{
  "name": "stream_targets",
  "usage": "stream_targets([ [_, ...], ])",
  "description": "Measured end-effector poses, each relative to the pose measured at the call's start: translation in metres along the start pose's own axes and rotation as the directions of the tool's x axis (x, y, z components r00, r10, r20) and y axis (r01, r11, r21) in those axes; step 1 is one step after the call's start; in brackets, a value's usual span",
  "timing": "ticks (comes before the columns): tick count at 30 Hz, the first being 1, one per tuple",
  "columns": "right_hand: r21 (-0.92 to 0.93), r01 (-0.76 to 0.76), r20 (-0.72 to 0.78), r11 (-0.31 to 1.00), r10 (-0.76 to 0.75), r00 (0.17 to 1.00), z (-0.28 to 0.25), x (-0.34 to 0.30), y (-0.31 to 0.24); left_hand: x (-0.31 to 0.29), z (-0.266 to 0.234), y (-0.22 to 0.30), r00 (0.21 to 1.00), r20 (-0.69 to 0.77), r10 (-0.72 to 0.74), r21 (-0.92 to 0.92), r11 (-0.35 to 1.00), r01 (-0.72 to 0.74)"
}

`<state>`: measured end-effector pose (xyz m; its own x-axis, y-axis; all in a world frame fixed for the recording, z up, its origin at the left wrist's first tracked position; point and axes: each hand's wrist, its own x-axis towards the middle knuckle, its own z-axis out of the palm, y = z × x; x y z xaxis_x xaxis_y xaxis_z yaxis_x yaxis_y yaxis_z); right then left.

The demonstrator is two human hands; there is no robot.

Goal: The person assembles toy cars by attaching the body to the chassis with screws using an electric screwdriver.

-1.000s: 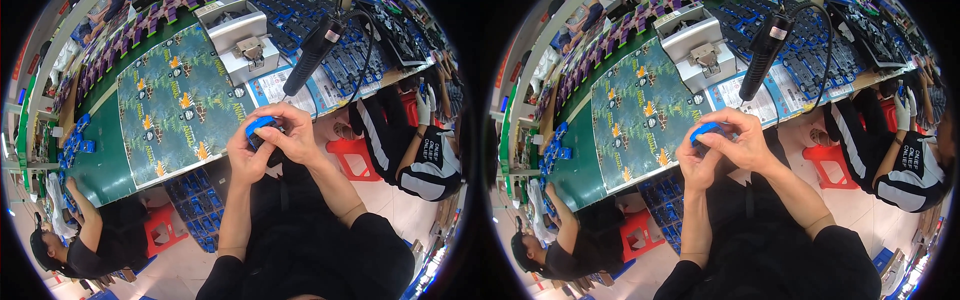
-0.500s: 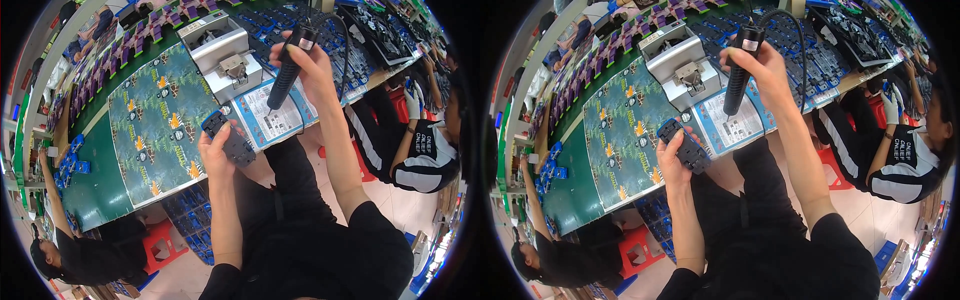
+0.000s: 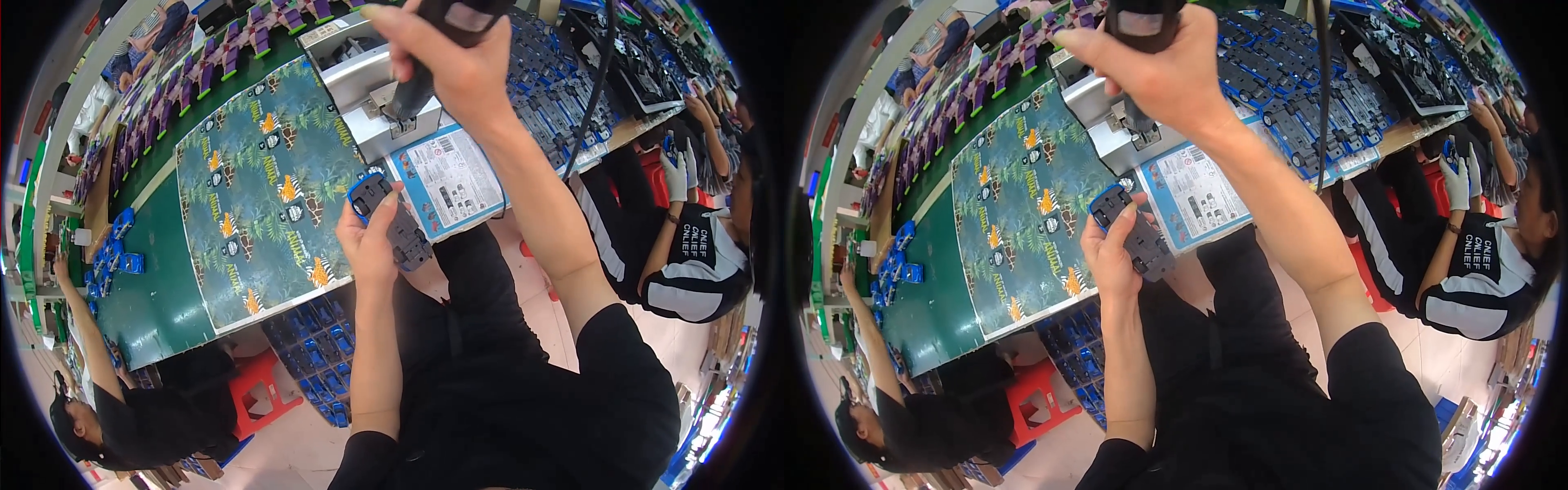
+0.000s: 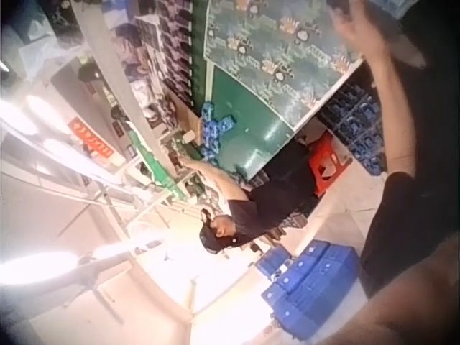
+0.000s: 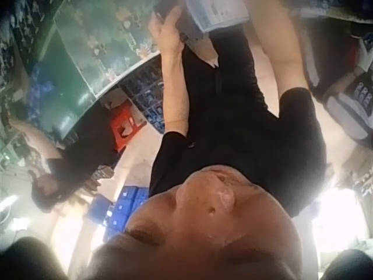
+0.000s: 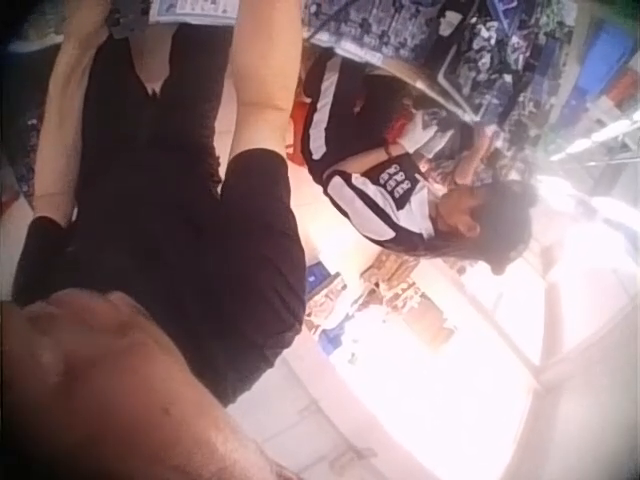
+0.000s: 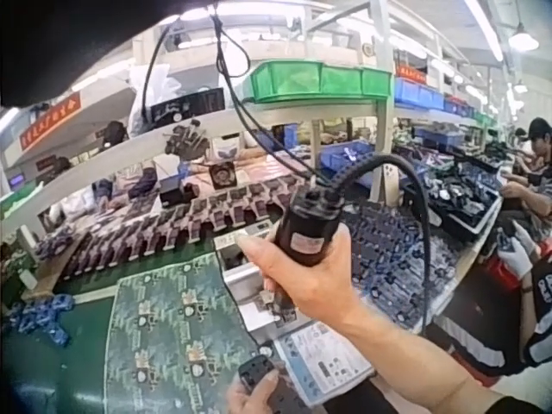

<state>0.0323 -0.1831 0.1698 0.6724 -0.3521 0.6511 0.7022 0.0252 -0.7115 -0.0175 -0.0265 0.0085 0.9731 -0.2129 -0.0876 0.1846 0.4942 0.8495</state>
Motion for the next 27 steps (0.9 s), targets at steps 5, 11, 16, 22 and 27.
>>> stream_targets([
  [5,-0.106,-0.064,0.140,0.992,0.078,0.987,0.008,0.009,0.010,-0.002,0.002,0.001,1.000,0.019,-0.006,0.014,1.000,0.006],
  [11,-0.093,-0.245,0.171,0.965,0.258,0.951,0.014,0.020,0.008,-0.002,0.000,0.004,1.000,0.008,-0.027,-0.042,0.999,0.027],
  [16,0.277,-0.345,0.046,0.897,0.346,0.937,-0.005,-0.019,-0.030,-0.003,0.002,0.005,0.999,0.013,-0.035,-0.063,0.997,0.036],
  [22,0.231,-0.105,0.254,0.967,0.045,0.966,-0.019,-0.047,-0.014,-0.001,-0.001,0.003,0.999,0.036,-0.034,0.016,0.999,0.033],
  [27,0.253,-0.123,0.210,0.960,0.069,0.975,-0.013,-0.055,-0.002,0.000,-0.001,0.000,0.999,0.052,0.006,0.024,1.000,-0.007],
])
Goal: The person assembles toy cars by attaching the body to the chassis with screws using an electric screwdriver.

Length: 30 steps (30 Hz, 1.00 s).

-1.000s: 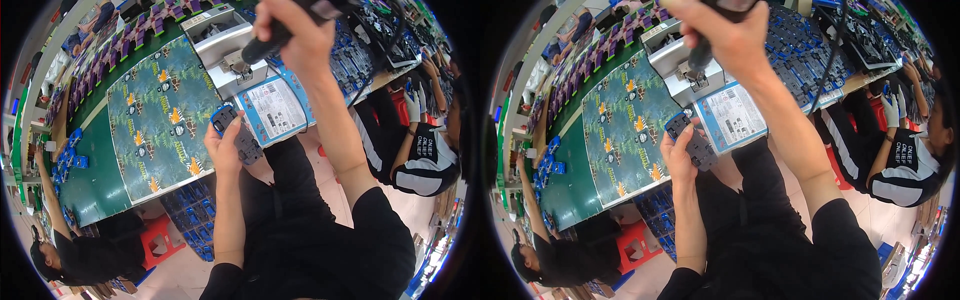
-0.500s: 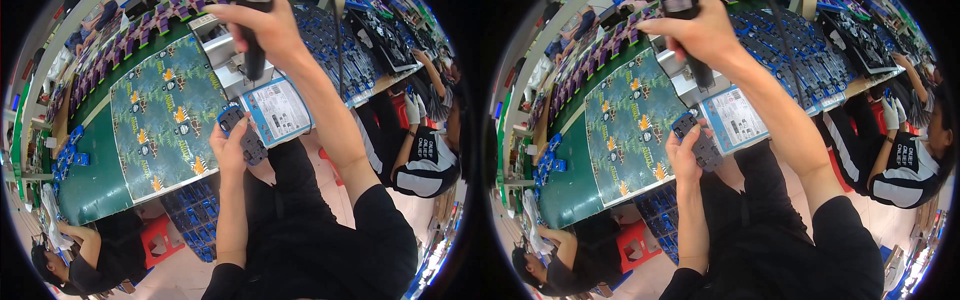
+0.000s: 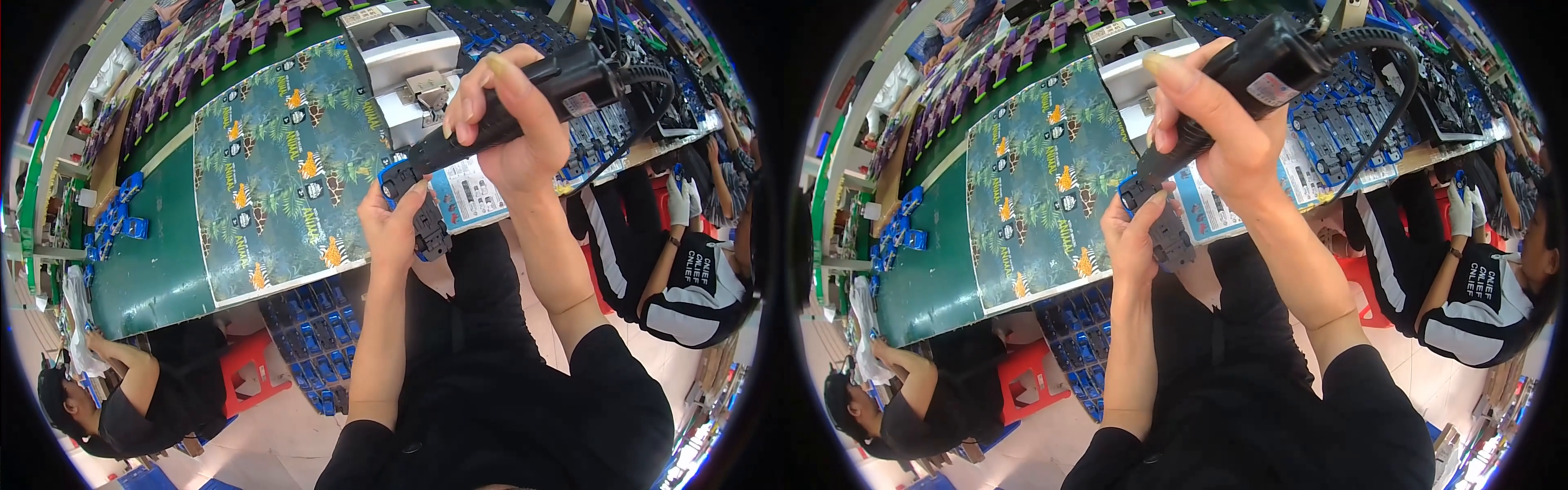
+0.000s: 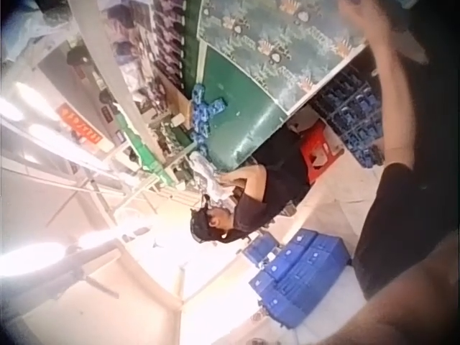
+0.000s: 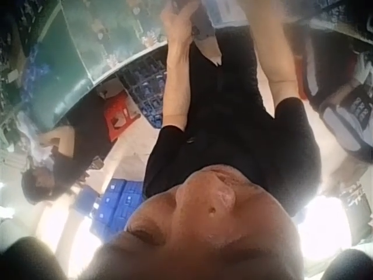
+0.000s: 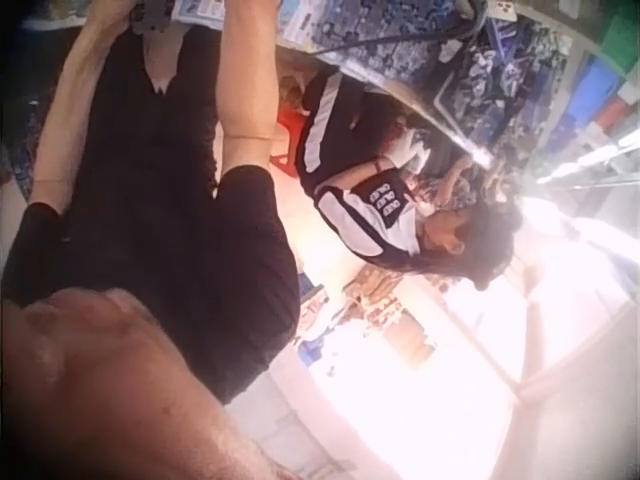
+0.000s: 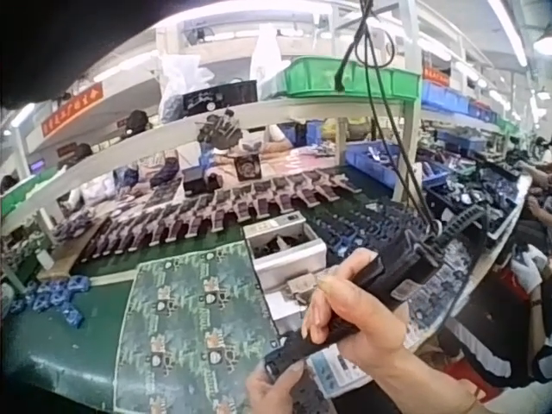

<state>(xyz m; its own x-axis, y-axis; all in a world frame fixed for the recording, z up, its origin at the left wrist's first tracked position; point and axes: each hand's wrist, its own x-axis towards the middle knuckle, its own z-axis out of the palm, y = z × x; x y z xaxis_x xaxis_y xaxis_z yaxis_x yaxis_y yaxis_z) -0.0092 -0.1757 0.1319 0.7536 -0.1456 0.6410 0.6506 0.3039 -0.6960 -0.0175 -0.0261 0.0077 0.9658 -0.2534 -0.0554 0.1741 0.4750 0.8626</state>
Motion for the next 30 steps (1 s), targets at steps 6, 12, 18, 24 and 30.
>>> stream_targets([
  [6,0.041,-0.038,-0.140,0.998,0.043,0.989,0.022,-0.010,0.006,-0.006,0.003,0.002,1.000,-0.024,0.004,0.023,1.000,-0.004],
  [12,0.137,-0.033,-0.094,0.990,0.046,0.994,0.020,-0.014,0.006,-0.005,0.003,0.003,1.000,-0.004,0.000,0.037,0.999,0.000],
  [18,0.106,-0.021,-0.088,0.994,0.030,0.996,0.021,-0.018,0.006,-0.006,-0.001,0.001,1.000,0.003,-0.010,0.054,0.998,0.010],
  [24,0.115,0.014,-0.101,0.993,-0.003,0.995,0.023,-0.021,0.005,-0.006,-0.002,0.000,1.000,0.012,0.015,0.059,0.998,-0.015],
  [30,0.062,0.009,-0.094,0.998,-0.003,0.996,0.021,-0.018,-0.005,-0.008,0.001,0.005,1.000,-0.011,-0.010,0.036,0.999,0.011],
])
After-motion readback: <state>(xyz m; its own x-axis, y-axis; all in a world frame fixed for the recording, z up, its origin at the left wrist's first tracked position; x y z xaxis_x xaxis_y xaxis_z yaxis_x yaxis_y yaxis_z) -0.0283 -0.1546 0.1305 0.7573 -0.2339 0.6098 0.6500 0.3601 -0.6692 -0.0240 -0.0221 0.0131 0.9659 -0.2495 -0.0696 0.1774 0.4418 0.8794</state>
